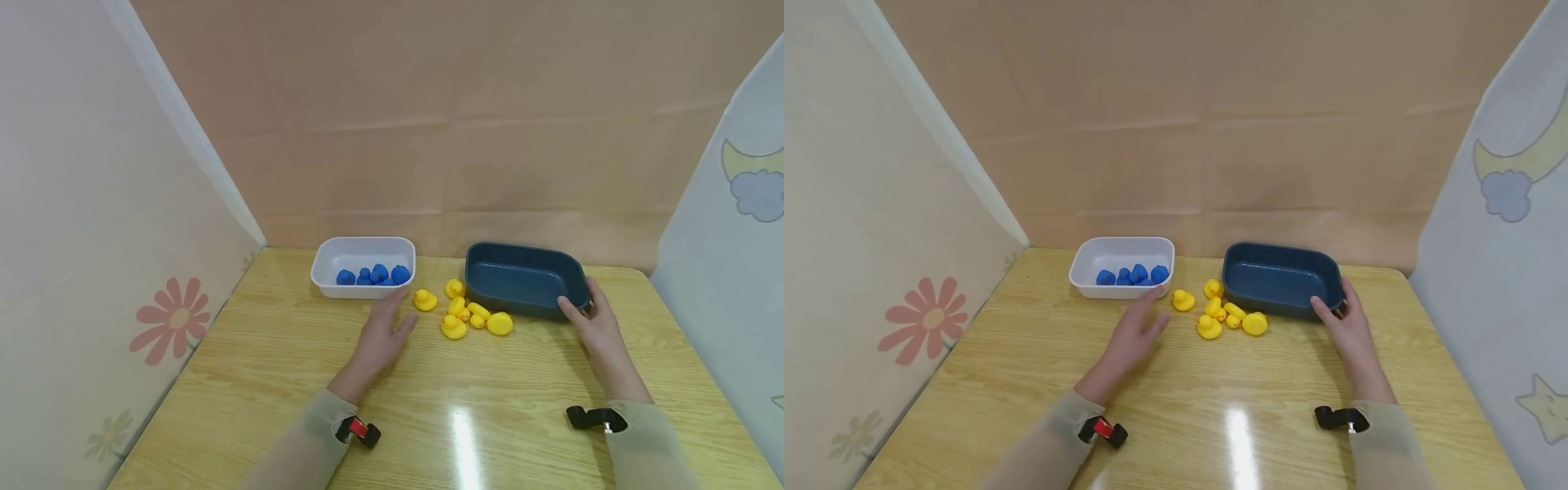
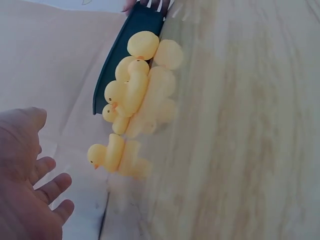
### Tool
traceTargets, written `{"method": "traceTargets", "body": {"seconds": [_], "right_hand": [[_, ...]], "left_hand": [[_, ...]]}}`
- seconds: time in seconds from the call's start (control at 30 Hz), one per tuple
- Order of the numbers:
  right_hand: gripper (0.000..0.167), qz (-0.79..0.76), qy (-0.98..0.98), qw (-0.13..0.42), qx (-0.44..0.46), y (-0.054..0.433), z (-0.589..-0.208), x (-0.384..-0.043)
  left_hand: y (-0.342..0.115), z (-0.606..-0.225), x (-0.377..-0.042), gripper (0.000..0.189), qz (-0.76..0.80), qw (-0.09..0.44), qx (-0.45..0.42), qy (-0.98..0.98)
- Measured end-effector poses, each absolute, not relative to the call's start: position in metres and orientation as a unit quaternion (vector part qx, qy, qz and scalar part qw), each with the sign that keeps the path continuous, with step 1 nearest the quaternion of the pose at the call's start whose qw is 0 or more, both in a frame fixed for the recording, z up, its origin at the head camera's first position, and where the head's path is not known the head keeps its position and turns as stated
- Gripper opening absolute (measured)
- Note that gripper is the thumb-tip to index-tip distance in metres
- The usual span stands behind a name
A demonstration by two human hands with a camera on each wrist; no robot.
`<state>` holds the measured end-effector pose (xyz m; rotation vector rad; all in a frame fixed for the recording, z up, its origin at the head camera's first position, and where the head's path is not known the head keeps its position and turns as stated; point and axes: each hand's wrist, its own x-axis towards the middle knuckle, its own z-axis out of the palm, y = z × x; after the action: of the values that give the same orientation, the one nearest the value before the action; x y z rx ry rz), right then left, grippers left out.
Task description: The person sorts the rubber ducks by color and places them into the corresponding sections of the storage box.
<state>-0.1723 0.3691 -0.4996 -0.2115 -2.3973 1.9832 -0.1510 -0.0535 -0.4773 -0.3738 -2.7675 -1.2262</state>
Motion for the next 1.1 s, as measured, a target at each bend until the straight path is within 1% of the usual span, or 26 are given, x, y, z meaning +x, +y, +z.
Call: {"method": "traceTargets", "body": {"seconds": [0.13, 0.4, 0.53, 0.67, 0.9, 1.1], "right_hand": [[0.099, 0.631, -0.773, 0.008, -0.07, 0.368, -0.502, -0.175], [0.098, 0.622, -0.78, 0.003, -0.07, 0.365, -0.507, -0.179], [0.098, 0.618, -0.783, 0.006, -0.071, 0.366, -0.51, -0.18], [0.098, 0.614, -0.786, 0.008, -0.072, 0.365, -0.511, -0.18], [0.1, 0.613, -0.787, 0.008, -0.066, 0.365, -0.511, -0.18], [0.099, 0.607, -0.791, 0.011, -0.072, 0.367, -0.511, -0.18]], "left_hand": [[-0.049, -0.485, -0.154, 0.061, -0.39, 0.029, -0.131, -0.911], [-0.045, -0.496, -0.163, 0.063, -0.373, 0.017, -0.146, -0.916], [-0.043, -0.5, -0.17, 0.064, -0.361, 0.019, -0.152, -0.92], [-0.04, -0.501, -0.179, 0.065, -0.348, 0.019, -0.151, -0.925], [-0.034, -0.5, -0.19, 0.066, -0.345, -0.003, -0.143, -0.927], [-0.032, -0.503, -0.196, 0.067, -0.338, -0.003, -0.137, -0.931]]}}
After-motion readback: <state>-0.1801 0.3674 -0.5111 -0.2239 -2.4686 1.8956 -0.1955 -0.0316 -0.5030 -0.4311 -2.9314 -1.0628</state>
